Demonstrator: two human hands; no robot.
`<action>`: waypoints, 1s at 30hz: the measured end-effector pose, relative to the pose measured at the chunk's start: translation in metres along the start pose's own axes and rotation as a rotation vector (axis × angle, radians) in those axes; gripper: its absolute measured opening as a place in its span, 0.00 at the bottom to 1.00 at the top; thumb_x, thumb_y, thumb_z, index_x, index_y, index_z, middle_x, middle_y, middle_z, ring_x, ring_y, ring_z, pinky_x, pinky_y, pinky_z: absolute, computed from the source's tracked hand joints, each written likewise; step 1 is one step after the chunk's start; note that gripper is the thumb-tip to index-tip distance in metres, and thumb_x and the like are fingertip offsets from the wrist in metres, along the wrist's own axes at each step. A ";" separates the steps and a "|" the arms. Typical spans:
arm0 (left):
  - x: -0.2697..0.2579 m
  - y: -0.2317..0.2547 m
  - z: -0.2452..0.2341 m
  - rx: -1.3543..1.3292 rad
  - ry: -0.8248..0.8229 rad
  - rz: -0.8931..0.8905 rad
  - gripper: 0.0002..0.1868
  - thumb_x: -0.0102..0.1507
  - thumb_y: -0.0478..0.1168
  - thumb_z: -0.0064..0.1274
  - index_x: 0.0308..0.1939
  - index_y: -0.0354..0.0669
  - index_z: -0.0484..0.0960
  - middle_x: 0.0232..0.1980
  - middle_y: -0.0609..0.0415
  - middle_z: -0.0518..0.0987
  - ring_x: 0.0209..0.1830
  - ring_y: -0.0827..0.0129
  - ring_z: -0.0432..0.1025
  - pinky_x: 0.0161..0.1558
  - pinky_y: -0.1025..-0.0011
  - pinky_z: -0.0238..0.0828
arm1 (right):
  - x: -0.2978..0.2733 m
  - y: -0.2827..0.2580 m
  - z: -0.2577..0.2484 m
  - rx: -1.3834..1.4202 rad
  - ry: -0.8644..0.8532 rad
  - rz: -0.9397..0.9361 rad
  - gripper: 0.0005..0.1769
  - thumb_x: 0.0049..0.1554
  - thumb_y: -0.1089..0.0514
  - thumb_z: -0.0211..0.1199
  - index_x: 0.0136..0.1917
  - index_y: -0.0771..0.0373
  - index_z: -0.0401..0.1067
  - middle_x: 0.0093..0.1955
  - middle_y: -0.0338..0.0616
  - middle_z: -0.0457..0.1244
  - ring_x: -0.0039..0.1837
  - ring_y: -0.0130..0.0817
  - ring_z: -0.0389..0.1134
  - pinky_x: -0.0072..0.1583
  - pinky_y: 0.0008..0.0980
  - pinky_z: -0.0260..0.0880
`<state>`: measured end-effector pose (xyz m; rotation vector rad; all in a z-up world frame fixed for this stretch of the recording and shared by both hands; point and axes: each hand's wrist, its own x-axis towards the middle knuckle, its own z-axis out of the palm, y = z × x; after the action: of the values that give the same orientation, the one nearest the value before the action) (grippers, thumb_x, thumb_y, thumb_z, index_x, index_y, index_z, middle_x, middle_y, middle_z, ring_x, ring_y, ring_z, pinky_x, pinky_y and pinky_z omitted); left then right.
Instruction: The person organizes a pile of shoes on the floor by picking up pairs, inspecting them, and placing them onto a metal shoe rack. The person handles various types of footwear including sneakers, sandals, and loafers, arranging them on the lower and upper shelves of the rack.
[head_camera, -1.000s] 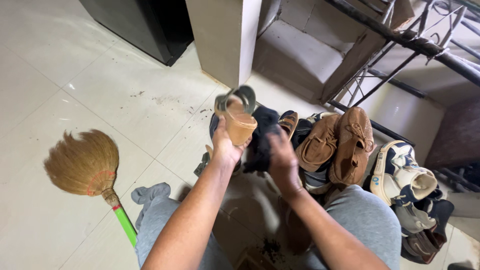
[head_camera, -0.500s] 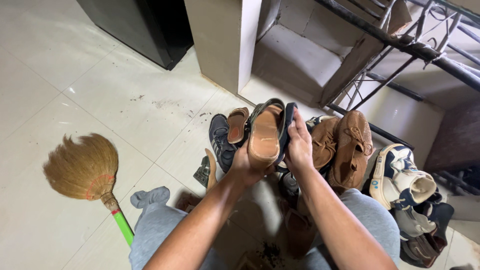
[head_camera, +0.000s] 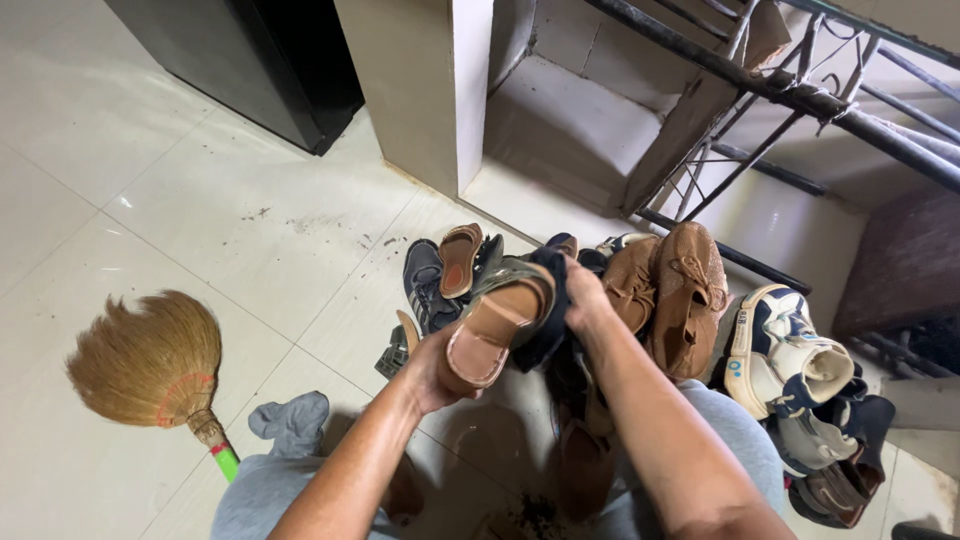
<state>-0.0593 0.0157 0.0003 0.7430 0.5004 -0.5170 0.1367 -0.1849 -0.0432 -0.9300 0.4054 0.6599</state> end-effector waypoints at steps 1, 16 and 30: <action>0.000 0.000 -0.001 0.027 -0.025 -0.002 0.33 0.71 0.60 0.30 0.67 0.39 0.69 0.47 0.42 0.81 0.37 0.60 0.80 0.23 0.66 0.78 | 0.003 0.005 -0.003 -0.055 0.044 0.014 0.20 0.68 0.54 0.44 0.58 0.65 0.74 0.48 0.49 0.69 0.46 0.37 0.71 0.51 0.35 0.78; 0.102 -0.024 -0.065 -0.071 0.237 0.117 0.31 0.72 0.56 0.36 0.70 0.37 0.70 0.66 0.42 0.76 0.65 0.57 0.72 0.64 0.60 0.69 | -0.057 -0.080 -0.001 -2.185 0.059 0.032 0.29 0.59 0.39 0.64 0.71 0.45 0.70 0.70 0.43 0.65 0.72 0.40 0.64 0.74 0.43 0.61; 0.175 -0.054 -0.078 1.221 0.817 0.247 0.24 0.67 0.51 0.53 0.59 0.39 0.78 0.56 0.39 0.81 0.59 0.48 0.75 0.62 0.56 0.69 | -0.142 -0.076 -0.118 -2.088 0.079 -0.366 0.52 0.40 0.52 0.77 0.76 0.56 0.63 0.54 0.51 0.65 0.61 0.48 0.63 0.66 0.41 0.64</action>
<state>0.0229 -0.0062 -0.1796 2.2025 0.8217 -0.2160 0.0785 -0.3648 0.0210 -2.8902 -0.6400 0.5343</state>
